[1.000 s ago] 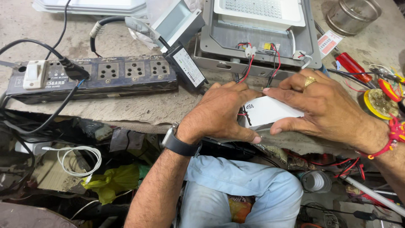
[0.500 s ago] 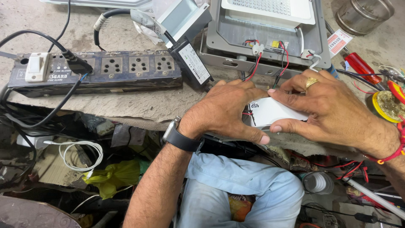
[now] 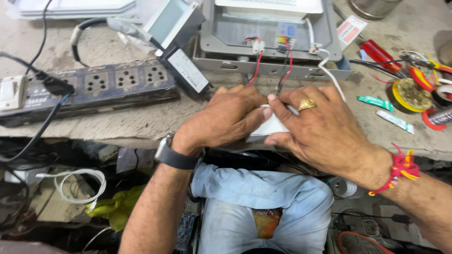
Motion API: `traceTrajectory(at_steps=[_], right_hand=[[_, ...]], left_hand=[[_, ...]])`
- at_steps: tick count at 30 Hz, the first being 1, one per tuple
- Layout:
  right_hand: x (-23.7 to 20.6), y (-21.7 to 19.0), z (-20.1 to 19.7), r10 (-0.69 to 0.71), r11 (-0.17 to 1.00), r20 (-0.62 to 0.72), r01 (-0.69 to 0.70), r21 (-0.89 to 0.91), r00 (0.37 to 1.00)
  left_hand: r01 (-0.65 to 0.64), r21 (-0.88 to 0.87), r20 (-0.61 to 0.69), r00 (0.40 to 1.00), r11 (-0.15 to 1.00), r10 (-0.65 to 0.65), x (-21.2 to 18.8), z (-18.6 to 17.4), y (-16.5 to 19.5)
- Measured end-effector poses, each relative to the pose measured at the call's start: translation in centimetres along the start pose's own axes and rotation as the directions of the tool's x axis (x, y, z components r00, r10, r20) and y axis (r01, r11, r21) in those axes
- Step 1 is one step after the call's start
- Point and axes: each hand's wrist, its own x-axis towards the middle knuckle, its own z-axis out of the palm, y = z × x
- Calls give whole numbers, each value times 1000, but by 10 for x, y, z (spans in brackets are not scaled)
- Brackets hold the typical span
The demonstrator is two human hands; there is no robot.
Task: The person assembles a small white electronic box by inserting a circuit board and connecting wires. They use pliers to cut wires and a screwdriver to tighten connections, then close the box and connect it to a larger LED light fixture.
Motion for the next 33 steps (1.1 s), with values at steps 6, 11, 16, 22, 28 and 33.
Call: traceTrajectory(at_steps=[6,11,16,22,28,33], right_hand=[[-52,37,-39,219,962,-289,-157,223,932],[-75,57,-23,169,942,-217,-92,324,961],[-82,65,0,98,969,-193,-49,243,976],[-94,66,18,194,945,-272,-105,309,943],[-111,63,47,311,884,-368,-124,451,877],[-119,66,60,328,869,-419,-95,486,847]], left_hand=[[92,-5,59,994,996,-92,4,-7,16],[162,106,127,976,981,-175,14,-13,35],[157,328,96,975,931,-199,20,-10,63],[246,533,209,889,809,-408,35,-4,89],[167,552,112,956,817,-271,41,10,89],[254,461,127,929,850,-347,40,17,86]])
